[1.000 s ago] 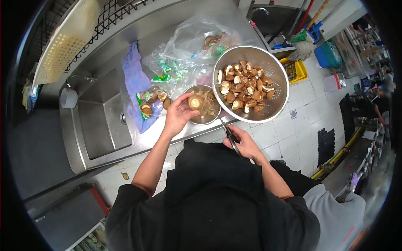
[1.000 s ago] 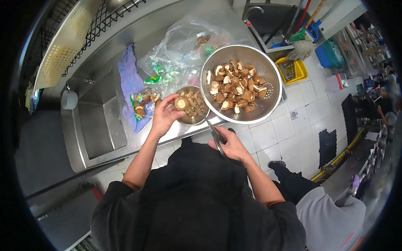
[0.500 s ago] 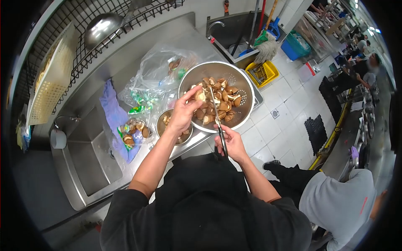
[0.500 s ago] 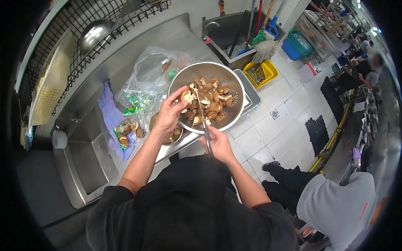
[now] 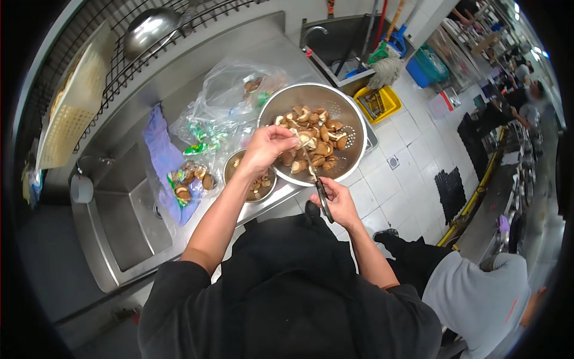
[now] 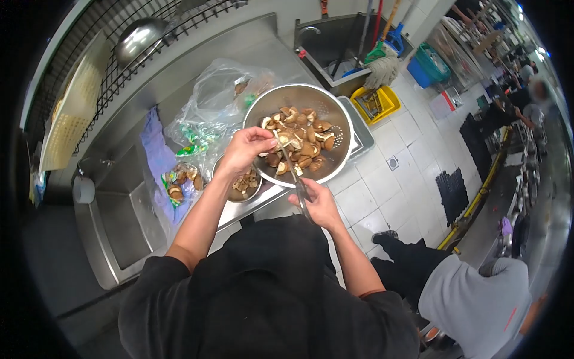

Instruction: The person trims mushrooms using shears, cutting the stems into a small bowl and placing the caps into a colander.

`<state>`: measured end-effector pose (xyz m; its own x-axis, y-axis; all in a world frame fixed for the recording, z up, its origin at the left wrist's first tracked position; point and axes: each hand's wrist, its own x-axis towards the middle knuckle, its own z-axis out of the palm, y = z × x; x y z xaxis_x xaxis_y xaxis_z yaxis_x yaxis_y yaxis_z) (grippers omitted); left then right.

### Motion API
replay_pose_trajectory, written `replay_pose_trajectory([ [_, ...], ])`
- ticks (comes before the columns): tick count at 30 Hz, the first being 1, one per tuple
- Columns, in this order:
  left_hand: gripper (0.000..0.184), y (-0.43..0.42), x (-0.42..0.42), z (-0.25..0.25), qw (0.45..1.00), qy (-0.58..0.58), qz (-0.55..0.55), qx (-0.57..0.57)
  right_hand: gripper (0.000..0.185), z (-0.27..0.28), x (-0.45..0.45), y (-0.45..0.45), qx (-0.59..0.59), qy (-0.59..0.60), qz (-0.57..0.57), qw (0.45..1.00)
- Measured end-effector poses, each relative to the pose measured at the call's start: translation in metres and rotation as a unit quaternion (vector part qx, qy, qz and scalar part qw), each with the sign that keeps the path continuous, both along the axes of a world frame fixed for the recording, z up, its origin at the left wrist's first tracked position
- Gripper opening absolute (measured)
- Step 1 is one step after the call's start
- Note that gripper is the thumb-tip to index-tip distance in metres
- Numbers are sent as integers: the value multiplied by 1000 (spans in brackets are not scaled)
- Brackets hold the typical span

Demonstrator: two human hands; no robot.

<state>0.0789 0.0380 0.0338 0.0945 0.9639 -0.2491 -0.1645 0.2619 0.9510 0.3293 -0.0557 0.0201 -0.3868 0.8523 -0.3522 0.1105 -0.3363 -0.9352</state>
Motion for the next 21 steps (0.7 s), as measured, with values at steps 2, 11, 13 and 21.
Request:
replay_pose_trajectory([
  [2, 24, 2, -1, -9, 1000, -5, 5, 3, 66, 8, 0, 4, -94, -32, -4, 995],
  [11, 26, -82, -113, -28, 820, 530, 216, 15, 51, -1, -18, 3, -35, 14, -89, 995],
  [13, 31, -110, -156, -64, 762, 622, 165, -71, 52, 1, -24, 3, -43, 3, -84, 996],
  [21, 59, -147, -180, -95, 780, 590, 207, -29, 61, 10, -63, -2, 16, -27, 35, 999],
])
